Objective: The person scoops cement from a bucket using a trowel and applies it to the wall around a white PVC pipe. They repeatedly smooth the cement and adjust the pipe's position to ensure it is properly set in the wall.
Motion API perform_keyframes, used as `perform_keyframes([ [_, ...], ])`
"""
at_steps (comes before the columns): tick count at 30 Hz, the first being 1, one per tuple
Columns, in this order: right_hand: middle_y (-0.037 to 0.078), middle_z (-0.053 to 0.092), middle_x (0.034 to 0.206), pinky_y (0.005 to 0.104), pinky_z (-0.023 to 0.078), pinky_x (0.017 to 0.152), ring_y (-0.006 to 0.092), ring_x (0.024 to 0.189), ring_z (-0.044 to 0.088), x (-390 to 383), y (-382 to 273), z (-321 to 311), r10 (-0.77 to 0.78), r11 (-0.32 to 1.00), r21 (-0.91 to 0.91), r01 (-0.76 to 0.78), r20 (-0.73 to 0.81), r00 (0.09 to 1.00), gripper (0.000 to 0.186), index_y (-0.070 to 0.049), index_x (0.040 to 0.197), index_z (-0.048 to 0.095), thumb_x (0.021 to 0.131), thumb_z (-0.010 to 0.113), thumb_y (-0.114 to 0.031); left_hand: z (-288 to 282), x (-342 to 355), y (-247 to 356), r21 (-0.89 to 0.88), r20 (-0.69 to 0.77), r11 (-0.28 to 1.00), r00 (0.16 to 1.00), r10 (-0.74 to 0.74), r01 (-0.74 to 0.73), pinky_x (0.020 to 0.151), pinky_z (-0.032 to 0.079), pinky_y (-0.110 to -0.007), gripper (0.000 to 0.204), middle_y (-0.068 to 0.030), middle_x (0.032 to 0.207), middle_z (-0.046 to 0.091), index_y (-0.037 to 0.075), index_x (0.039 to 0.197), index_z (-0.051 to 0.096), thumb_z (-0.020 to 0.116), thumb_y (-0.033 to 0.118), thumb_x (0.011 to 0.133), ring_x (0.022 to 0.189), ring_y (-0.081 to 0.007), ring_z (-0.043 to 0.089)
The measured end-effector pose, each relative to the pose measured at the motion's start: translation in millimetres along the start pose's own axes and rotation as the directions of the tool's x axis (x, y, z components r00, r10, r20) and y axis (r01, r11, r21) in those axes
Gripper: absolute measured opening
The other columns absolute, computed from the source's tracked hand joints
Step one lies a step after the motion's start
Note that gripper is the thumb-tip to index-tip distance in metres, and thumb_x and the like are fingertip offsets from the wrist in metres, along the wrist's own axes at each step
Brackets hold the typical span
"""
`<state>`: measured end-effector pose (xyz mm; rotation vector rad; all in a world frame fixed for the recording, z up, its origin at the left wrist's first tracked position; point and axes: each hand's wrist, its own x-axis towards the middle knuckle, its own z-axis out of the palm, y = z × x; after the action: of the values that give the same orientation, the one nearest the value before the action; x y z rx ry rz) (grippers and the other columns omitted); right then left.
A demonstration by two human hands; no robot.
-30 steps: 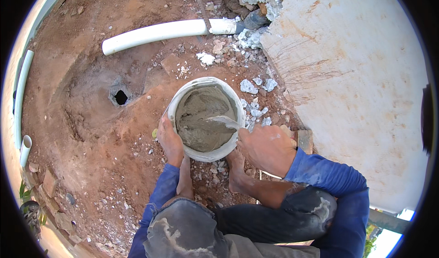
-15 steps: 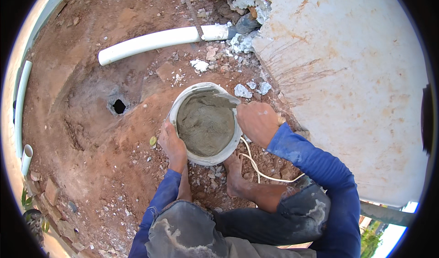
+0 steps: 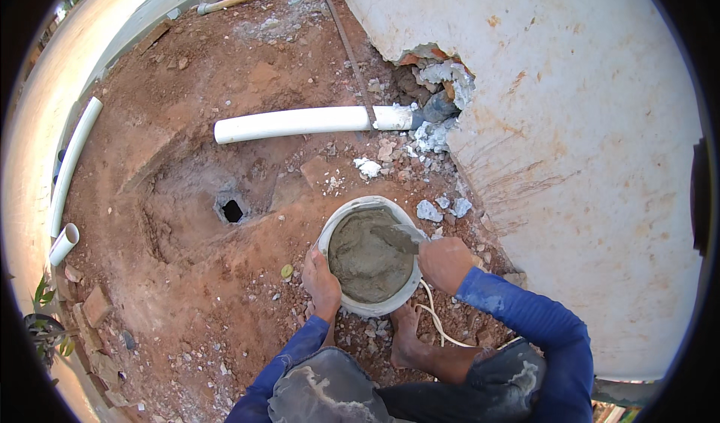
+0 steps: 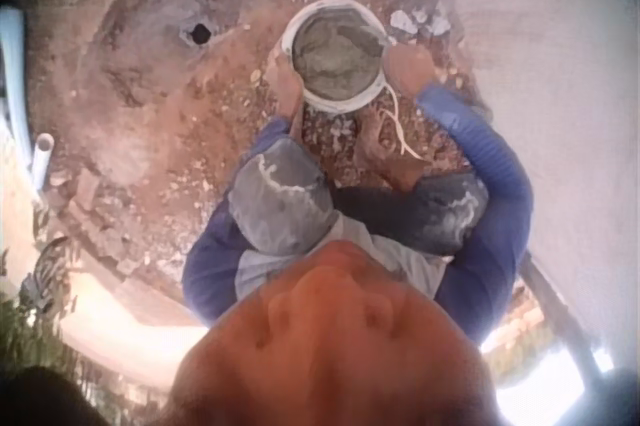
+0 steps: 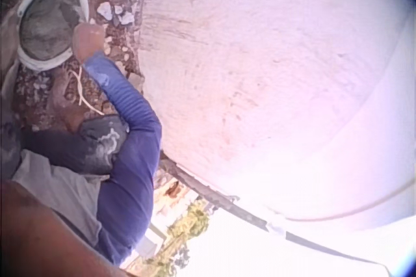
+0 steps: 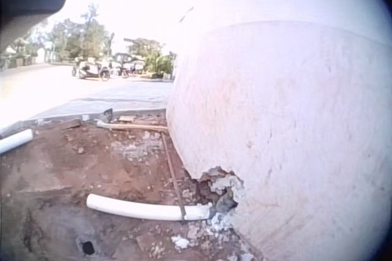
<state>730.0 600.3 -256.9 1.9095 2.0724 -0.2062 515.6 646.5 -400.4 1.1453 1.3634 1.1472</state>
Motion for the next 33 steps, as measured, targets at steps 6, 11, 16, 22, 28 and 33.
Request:
perform_keyframes([
  [6,0.014,0.062,0.060,0.0429,0.051,0.055,0.0314,0.058,0.065,-5,6,-22,0.051,0.999,0.002,-0.051,0.053,0.997,0.027,-0.005,0.075,0.062,0.087,0.055,-0.028,-14,-7,-1,0.008,0.024,0.991,0.991,-0.133,0.133,0.086,0.042,-0.035,0.047,-0.0151,0.103,0.061,-0.004,0.113,0.059,0.030,0.032,0.103,0.094,-0.0246,0.057],
  [11,0.019,0.064,0.065,0.0470,0.052,0.062,0.0360,0.064,0.066,-17,-7,3,0.044,0.981,0.174,-0.086,0.228,0.973,0.033,-0.001,0.081,0.062,0.089,0.050,-0.030,-2,-10,3,-0.056,0.010,0.997,0.999,-0.045,0.045,0.086,0.042,-0.035,0.044,-0.0151,0.102,0.061,-0.004,0.115,0.057,0.031,0.029,0.103,0.094,-0.0235,0.056],
  [16,0.025,0.065,0.086,0.0465,0.050,0.078,0.0398,0.086,0.065,-16,-11,43,-0.027,0.780,0.588,-0.216,0.376,0.926,0.044,-0.001,0.099,0.065,0.090,0.051,-0.041,0,-15,13,0.041,0.055,0.999,0.998,-0.030,0.028,0.087,0.042,-0.035,0.043,-0.0147,0.104,0.061,-0.005,0.118,0.055,0.031,0.028,0.103,0.095,-0.0228,0.056],
  [22,0.020,0.066,0.088,0.0400,0.050,0.078,0.0334,0.083,0.065,-59,-11,84,0.000,0.380,0.912,-0.156,0.169,0.986,0.048,-0.004,0.107,0.066,0.086,0.061,-0.047,-6,-11,2,0.094,0.036,0.995,0.999,-0.033,0.029,0.090,0.040,-0.034,0.046,-0.0140,0.107,0.059,-0.004,0.119,0.056,0.029,0.030,0.103,0.100,-0.0216,0.054],
  [28,0.020,0.067,0.083,0.0438,0.052,0.072,0.0368,0.075,0.065,-61,-8,90,0.083,0.590,0.780,-0.208,0.198,0.977,0.040,-0.009,0.110,0.067,0.085,0.063,-0.040,-15,-4,-11,0.102,0.066,0.993,0.996,-0.060,0.053,0.090,0.040,-0.033,0.047,-0.0137,0.108,0.057,-0.004,0.119,0.055,0.028,0.031,0.104,0.099,-0.0207,0.053],
  [33,0.021,0.066,0.079,0.0454,0.052,0.068,0.0389,0.072,0.064,-69,-8,88,0.105,0.585,0.795,-0.160,0.121,0.987,0.037,-0.011,0.110,0.067,0.084,0.062,-0.036,-17,-3,-18,0.182,0.065,0.983,0.997,-0.050,0.037,0.094,0.039,-0.036,0.049,-0.0150,0.112,0.057,-0.004,0.120,0.055,0.025,0.031,0.104,0.104,-0.0234,0.054],
])
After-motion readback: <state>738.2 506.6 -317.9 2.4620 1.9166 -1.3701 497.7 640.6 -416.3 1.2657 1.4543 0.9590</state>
